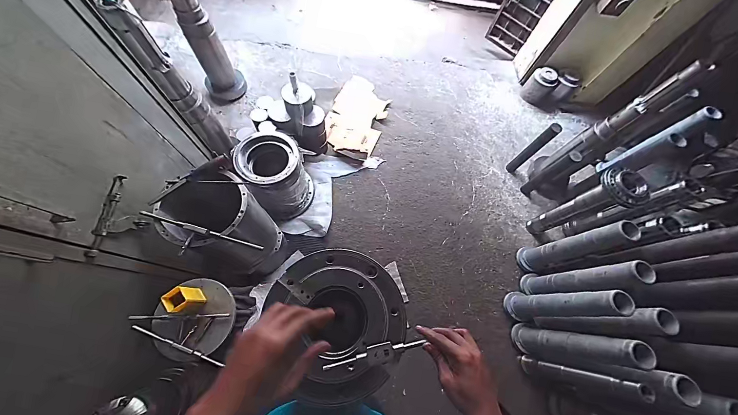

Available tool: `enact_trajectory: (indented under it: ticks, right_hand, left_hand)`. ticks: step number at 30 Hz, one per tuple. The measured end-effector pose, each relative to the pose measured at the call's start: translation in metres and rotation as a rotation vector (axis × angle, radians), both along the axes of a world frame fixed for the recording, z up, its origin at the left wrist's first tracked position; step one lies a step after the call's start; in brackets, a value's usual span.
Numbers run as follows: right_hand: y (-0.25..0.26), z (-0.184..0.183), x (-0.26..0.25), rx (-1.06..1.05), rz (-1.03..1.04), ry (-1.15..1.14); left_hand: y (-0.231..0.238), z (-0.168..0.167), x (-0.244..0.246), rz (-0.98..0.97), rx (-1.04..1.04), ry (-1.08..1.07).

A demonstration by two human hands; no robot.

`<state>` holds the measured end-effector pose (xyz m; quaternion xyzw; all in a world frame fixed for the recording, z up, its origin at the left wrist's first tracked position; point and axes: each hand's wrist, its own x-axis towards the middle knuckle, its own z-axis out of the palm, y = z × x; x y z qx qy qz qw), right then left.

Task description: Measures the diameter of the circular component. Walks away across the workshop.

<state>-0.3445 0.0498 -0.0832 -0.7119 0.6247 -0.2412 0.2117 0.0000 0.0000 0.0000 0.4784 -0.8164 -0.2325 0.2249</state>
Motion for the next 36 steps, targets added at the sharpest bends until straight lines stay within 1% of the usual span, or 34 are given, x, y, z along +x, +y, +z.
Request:
enact_trajectory:
  ticks: [1, 2, 3, 4, 8, 11, 13, 15, 17, 22, 25, 27, 29, 30, 32, 36]
  right_hand:
    - [-0.004, -0.002, -0.002, -0.011, 0.030, -0.012]
    - [-0.008, -0.003, -0.005, -0.014, 0.064, -0.021]
    - [-0.014, -0.004, -0.008, -0.017, 0.095, -0.024]
    - [-0.020, -0.004, -0.010, -0.022, 0.122, -0.023]
    - [-0.053, -0.006, -0.003, -0.054, 0.225, -0.038]
    - [-0.058, 0.005, -0.005, -0.005, 0.282, 0.038]
    - [-0.045, 0.017, -0.006, 0.043, 0.318, 0.144]
    - [-0.023, 0.025, -0.007, 0.104, 0.314, 0.231]
    - [0.001, 0.024, 0.001, 0.128, 0.225, 0.267]
    - [0.031, 0.019, 0.037, 0.020, -0.024, 0.350]
    - [0.067, 0.020, 0.075, 0.032, -0.135, 0.352]
    - [0.091, 0.015, 0.101, 0.055, -0.162, 0.311]
    - [0.098, 0.014, 0.104, 0.083, -0.152, 0.285]
    - [0.095, 0.016, 0.095, 0.110, -0.135, 0.278]
    - [0.082, 0.019, 0.071, 0.146, -0.125, 0.283]
    - [0.037, 0.016, 0.034, 0.104, -0.157, 0.241]
  left_hand:
    - [0.015, -0.031, -0.009, -0.019, 0.066, -0.039]
    - [0.030, -0.054, -0.016, -0.019, 0.087, -0.039]
    - [0.043, -0.070, -0.023, -0.005, 0.065, -0.022]
    - [0.054, -0.079, -0.028, 0.013, 0.034, 0.000]
    - [0.075, -0.081, -0.038, -0.005, 0.028, 0.071]
    - [0.078, -0.083, -0.032, -0.023, 0.015, 0.046]
    - [0.065, -0.083, -0.025, -0.038, -0.035, 0.026]
    - [0.042, -0.083, -0.017, -0.061, -0.087, 0.007]
    - [0.022, -0.084, -0.009, -0.131, -0.124, -0.024]
    - [-0.018, -0.091, 0.000, -0.287, -0.287, -0.069]
    - [-0.058, -0.092, -0.023, -0.364, -0.331, -0.072]
    - [-0.080, -0.089, -0.044, -0.469, -0.297, -0.088]
    - [-0.089, -0.083, -0.050, -0.533, -0.229, -0.121]
    - [-0.088, -0.083, -0.046, -0.518, -0.207, -0.109]
    - [-0.068, -0.086, -0.028, -0.446, -0.156, -0.045]
    - [0.006, -0.083, -0.005, -0.155, 0.068, 0.055]
